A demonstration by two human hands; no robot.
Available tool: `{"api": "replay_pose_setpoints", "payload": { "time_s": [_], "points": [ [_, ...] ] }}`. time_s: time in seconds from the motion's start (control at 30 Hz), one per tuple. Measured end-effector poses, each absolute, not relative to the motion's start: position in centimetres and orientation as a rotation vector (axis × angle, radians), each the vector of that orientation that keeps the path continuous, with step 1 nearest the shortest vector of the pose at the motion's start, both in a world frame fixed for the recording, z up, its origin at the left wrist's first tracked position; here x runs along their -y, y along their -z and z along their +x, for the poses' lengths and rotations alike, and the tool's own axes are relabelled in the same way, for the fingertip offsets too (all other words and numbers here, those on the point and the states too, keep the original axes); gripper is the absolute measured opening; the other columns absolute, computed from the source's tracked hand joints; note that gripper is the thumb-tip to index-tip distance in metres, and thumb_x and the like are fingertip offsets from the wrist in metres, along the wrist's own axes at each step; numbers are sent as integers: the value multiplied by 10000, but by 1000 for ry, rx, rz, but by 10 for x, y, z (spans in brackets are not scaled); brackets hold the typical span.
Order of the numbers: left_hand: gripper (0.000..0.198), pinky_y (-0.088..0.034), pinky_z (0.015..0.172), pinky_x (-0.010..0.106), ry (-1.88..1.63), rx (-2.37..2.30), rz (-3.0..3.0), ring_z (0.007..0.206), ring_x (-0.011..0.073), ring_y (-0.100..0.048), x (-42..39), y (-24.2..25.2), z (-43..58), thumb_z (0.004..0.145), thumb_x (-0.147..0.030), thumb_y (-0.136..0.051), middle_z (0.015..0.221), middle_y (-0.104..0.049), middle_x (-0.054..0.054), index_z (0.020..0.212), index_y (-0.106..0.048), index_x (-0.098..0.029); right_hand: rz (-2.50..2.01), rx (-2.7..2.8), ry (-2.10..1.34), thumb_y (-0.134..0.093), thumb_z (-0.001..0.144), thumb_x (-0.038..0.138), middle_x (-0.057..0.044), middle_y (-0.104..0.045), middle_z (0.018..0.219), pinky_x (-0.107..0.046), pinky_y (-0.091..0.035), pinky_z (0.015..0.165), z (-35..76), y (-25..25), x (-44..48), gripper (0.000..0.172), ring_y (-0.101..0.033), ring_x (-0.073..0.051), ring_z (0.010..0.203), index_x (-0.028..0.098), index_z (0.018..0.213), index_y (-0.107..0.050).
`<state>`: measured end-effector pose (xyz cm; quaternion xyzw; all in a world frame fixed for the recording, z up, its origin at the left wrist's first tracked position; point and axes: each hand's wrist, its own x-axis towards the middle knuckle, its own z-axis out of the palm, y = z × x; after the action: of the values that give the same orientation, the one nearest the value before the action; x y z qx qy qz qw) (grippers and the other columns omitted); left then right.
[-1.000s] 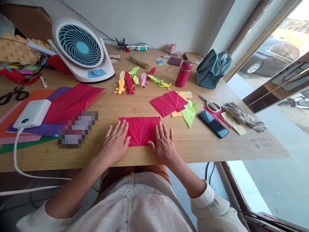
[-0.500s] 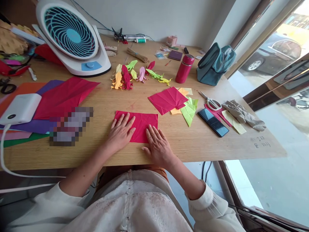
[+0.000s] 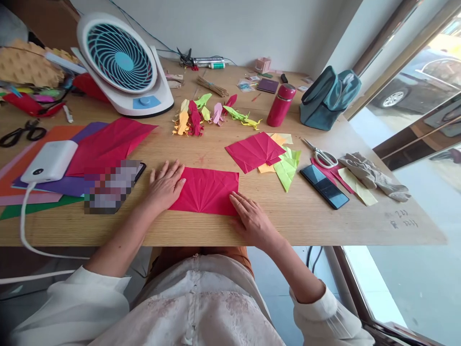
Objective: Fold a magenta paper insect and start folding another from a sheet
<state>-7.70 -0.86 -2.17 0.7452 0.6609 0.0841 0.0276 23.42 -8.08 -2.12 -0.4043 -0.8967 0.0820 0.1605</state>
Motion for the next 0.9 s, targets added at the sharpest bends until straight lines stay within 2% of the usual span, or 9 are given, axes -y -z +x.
{"api": "replay_pose_setpoints", "payload": {
  "time_s": [0.07, 0.17, 0.3, 0.4, 0.5, 0.67, 0.73, 0.8, 0.9],
  "points": [
    [552, -231, 1218, 688, -393, -2008, 2334, 1566, 354, -243, 8, 21, -76, 1051, -370, -281, 1661, -360, 80, 1539, -461, -184, -1072, 2601, -195, -458, 1061, 333, -172, -542, 1529, -480, -490, 1113, 241, 17, 75, 527, -518, -291, 1416, 127, 1546, -433],
    [483, -312, 1230, 575, -629, -1852, 2394, 1531, 302, -337, 9, 19, -71, 1044, -338, -342, 1571, -508, 89, 1423, -590, -171, -947, 2678, -54, -435, 1066, 237, -160, -633, 1436, -458, -538, 1018, 244, 14, 68, 408, -592, -294, 1335, 135, 1436, -573],
    [437, -386, 1218, 444, -738, -1462, 2499, 1429, 214, -498, 26, 16, -53, 1055, -320, -368, 1467, -613, 90, 1382, -621, -179, -916, 2689, 51, -447, 1056, 200, -157, -708, 1317, -413, -556, 885, 238, 13, 66, 359, -676, -279, 1175, 149, 1345, -654],
    [475, -372, 1229, 447, -576, -1214, 2596, 1463, 237, -459, 47, 15, -36, 1035, -385, -472, 1525, -557, 106, 1451, -562, -172, -947, 2656, 50, -471, 1053, 235, -148, -750, 1206, -392, -545, 824, 233, 12, 68, 339, -695, -255, 1037, 158, 1319, -667],
    [642, -306, 1250, 529, -386, -1140, 2673, 1521, 306, -363, 65, 15, -24, 958, -474, -619, 1617, -434, 129, 1514, -491, -180, -961, 2595, 32, -482, 1051, 247, -135, -761, 1156, -383, -534, 789, 230, 11, 70, 329, -677, -242, 952, 150, 1311, -657],
    [872, -222, 1266, 553, -239, -1140, 2678, 1579, 329, -216, 89, 14, -24, 873, -575, -698, 1699, -256, 133, 1581, -375, -182, -914, 2548, -63, -501, 1037, 249, -135, -765, 1060, -389, -514, 740, 227, 8, 83, 325, -658, -233, 867, 133, 1306, -642],
    [954, -203, 1265, 555, -222, -1118, 2688, 1586, 342, -184, 102, 14, -27, 845, -643, -692, 1707, -218, 148, 1596, -339, -174, -905, 2571, -146, -527, 1029, 307, -140, -757, 1071, -405, -521, 761, 225, 6, 94, 357, -667, -243, 906, 148, 1331, -632],
    [1016, -196, 1267, 542, -227, -1082, 2708, 1586, 340, -183, 117, 16, -31, 832, -707, -663, 1700, -232, 160, 1605, -309, -152, -882, 2614, -223, -571, 999, 460, -178, -711, 1245, -455, -538, 870, 224, 4, 108, 498, -655, -289, 1095, 154, 1392, -596],
    [844, -233, 1262, 514, -261, -1070, 2765, 1567, 311, -255, 137, 20, -35, 911, -601, -639, 1676, -315, 132, 1575, -369, -157, -829, 2669, -200, -571, 959, 596, -209, -568, 1485, -554, -476, 1070, 222, 9, 129, 717, -521, -346, 1370, 147, 1511, -483]
  ]
}}
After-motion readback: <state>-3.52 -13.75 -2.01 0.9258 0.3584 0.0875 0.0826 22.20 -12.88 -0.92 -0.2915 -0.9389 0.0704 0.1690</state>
